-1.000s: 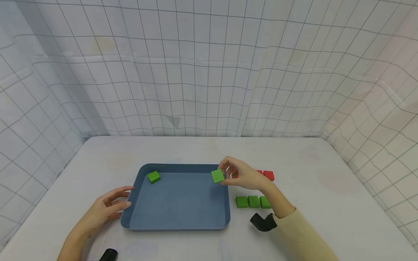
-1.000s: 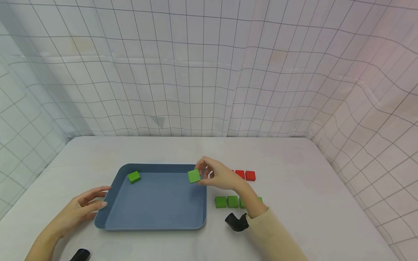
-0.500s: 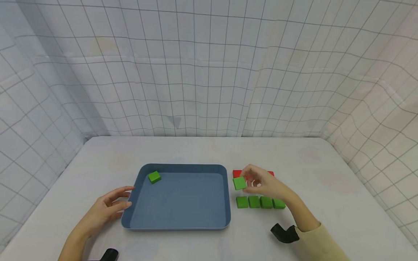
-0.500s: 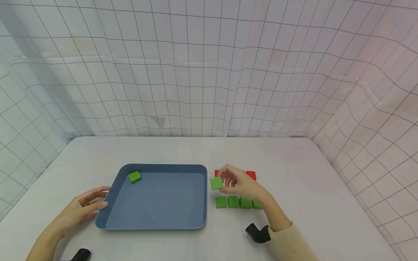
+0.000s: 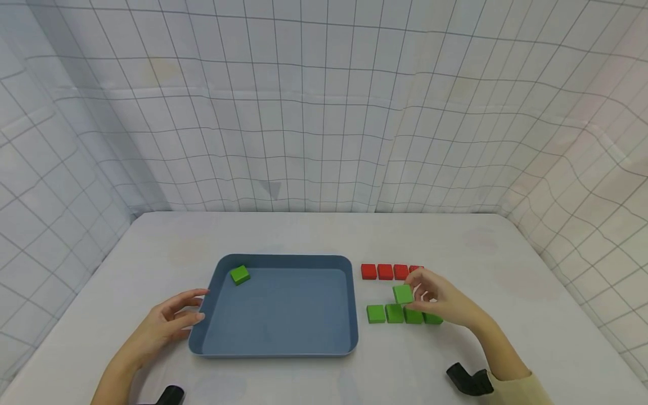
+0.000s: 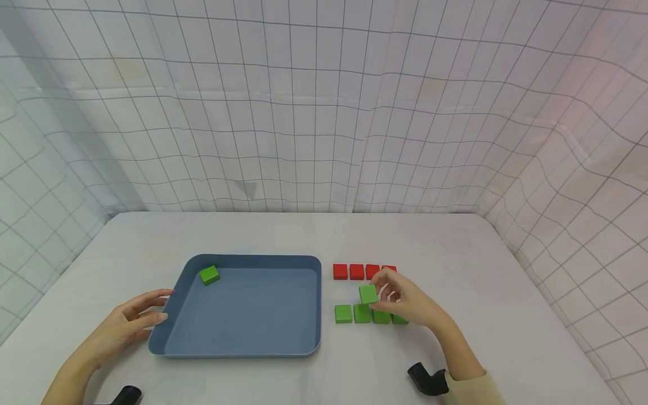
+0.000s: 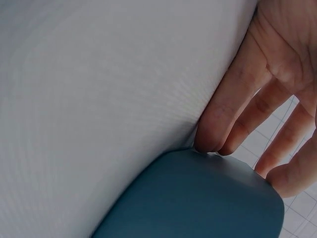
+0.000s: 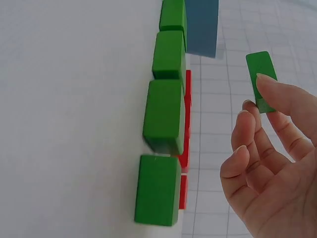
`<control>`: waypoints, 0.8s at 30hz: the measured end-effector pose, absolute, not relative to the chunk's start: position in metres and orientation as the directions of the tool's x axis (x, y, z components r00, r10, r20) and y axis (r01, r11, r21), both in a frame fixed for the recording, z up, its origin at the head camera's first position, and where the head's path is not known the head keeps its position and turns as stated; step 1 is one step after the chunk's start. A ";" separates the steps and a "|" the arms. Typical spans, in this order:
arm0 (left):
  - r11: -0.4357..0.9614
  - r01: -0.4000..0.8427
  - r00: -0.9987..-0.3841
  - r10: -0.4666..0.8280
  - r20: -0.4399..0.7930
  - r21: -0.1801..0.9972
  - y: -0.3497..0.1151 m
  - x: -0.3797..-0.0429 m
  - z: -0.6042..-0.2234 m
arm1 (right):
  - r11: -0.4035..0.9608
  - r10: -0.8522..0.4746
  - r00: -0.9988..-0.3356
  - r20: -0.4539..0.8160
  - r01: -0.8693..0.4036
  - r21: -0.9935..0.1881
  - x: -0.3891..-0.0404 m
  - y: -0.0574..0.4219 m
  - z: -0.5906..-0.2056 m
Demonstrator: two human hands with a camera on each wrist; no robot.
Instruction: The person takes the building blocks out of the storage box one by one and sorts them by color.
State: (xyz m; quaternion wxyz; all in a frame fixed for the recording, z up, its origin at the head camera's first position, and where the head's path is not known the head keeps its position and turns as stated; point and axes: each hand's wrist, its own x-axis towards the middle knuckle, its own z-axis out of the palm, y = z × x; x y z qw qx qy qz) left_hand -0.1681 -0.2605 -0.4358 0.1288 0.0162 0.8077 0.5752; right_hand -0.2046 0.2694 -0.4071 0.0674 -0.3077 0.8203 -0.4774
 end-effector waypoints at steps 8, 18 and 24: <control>0.332 -0.115 -0.966 0.182 -0.184 0.936 -0.262 -0.168 -0.437 | 0.396 -0.526 -0.832 0.175 -0.422 -0.815 -0.195 0.298 -0.414; 0.336 -0.128 -0.964 0.179 -0.197 0.933 -0.261 -0.167 -0.434 | 0.448 -0.489 -0.858 0.159 -0.403 -0.798 -0.188 0.333 -0.421; 0.331 -0.118 -0.966 0.181 -0.185 0.936 -0.260 -0.166 -0.434 | 0.436 -0.514 -0.844 0.155 -0.413 -0.800 -0.183 0.347 -0.422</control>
